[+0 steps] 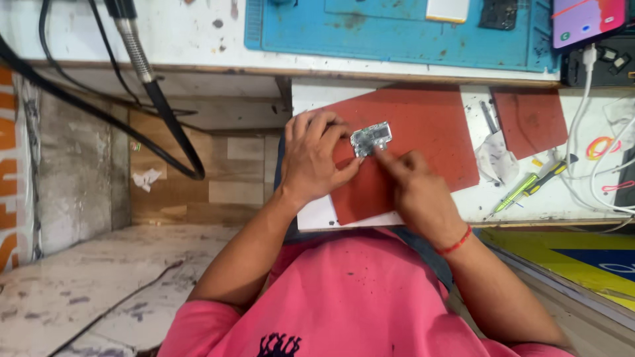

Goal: The person scrapes a small circuit board with a pen-like tool and then uses a hot air gun to heat the board. The person works on a single board placed on a red mat.

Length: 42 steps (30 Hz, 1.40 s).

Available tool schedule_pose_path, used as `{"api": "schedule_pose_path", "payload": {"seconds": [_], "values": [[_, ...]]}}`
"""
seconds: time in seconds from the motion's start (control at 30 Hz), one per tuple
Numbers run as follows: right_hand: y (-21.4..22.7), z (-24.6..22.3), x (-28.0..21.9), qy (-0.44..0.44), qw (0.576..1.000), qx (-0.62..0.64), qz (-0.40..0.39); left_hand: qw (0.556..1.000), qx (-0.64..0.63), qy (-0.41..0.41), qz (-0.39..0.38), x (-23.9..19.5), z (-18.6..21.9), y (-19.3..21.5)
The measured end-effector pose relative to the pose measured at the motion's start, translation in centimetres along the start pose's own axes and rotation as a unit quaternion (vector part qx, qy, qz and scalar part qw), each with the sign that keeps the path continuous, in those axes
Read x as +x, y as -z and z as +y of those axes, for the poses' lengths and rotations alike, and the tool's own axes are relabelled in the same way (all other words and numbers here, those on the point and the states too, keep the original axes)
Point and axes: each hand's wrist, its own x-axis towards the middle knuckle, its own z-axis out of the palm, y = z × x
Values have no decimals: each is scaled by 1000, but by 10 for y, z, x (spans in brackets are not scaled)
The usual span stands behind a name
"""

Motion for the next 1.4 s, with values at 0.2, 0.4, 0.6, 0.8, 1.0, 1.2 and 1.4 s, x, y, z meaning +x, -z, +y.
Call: {"api": "schedule_pose_path", "payload": {"seconds": [0.2,0.4,0.6,0.8,1.0,1.2,1.4], "values": [[0,1,2,61,998,-5,28,1000,-2,-3,7,5,0,2],[2,-2,7,35,999,-3,-15,1000,-3,1,10,3,-1,3],[5,-3,5,36,999,17,17,1000,-8,-11,16,4,-1,-2],[-4,9,-8,42,999,-19,18,1000,-9,-7,3,1,-1,-4],[-6,15,-1,44,998,-20,45,1000,-18,-11,10,3,1,-1],[-2,6,2,13,998,-35,44,1000,-10,-3,2,5,-4,-3],[-6,1,13,54,997,-25,41,999,-5,-31,31,11,-5,0]]}}
